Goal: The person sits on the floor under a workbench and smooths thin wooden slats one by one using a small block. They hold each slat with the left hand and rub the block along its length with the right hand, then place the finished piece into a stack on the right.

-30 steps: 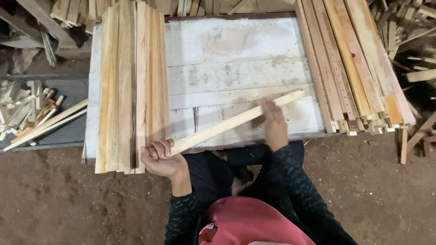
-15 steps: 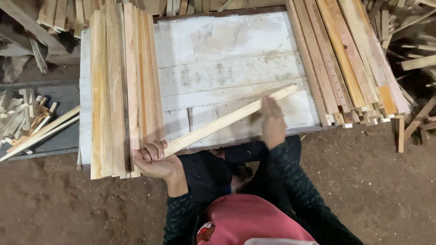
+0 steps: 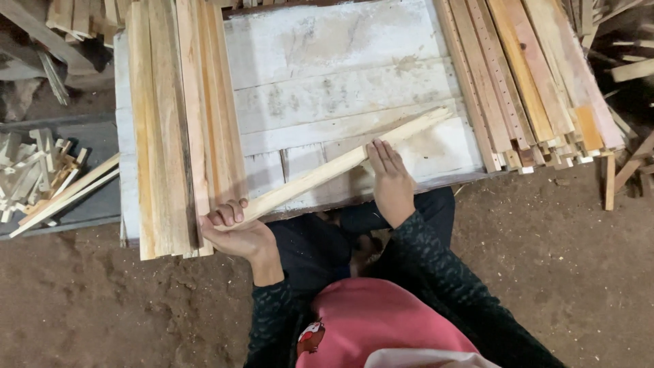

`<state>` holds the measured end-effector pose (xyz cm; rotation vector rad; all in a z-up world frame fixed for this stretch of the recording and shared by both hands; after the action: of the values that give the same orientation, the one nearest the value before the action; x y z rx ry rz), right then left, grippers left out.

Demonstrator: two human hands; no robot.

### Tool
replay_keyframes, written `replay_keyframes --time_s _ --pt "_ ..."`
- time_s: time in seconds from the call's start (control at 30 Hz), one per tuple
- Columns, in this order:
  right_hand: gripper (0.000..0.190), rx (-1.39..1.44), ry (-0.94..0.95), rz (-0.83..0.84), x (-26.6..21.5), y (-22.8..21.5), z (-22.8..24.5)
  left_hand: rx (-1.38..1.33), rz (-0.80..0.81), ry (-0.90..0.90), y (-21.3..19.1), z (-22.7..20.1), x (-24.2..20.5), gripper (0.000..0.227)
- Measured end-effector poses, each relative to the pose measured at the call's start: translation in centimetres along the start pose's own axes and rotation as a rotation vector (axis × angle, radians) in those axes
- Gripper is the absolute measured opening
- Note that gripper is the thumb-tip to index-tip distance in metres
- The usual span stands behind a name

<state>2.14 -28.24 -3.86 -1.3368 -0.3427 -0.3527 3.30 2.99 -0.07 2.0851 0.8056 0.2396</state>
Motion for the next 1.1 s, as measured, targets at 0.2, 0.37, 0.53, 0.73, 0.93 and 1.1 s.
replay_keyframes --time_s 0.2,0.37,0.53,0.73,0.93,1.1 --pt "0.047 -0.055 0.181 0.005 1.2 4.3 -15.6 -0.039 0.049 -0.100 -1.3 -0.2 -0.1 0.029" --pt "0.061 0.188 0.370 -0.111 1.5 0.6 -15.6 -0.020 0.026 -0.194 -1.5 -1.1 -0.7 0.017" --pt "0.064 0.198 0.105 -0.120 1.1 -0.5 -4.4 0.089 0.020 -0.190 -0.9 -1.4 -1.8 0.023" --pt "0.043 -0.012 -0.115 -0.163 0.5 1.4 0.6 0.159 0.017 -0.115 1.7 -2.5 -3.1 0.028" --pt "0.045 -0.155 0.064 -0.154 3.5 6.3 -17.3 0.213 0.014 -0.088 2.2 -2.2 -2.8 0.028" --pt "0.053 -0.092 0.037 -0.084 1.1 2.2 -4.4 0.289 0.006 -0.050 -0.3 -1.1 -1.8 0.029"
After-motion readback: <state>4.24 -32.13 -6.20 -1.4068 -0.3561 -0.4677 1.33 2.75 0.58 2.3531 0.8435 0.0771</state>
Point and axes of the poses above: each hand's wrist, its own x-axis towards the middle knuckle, its own y-axis out of the palm, z = x × y, the point moved 5 cm from there along x, towards the middle knuckle, and after that the axes turned 3 degrees about z, right-handed, at the moved point
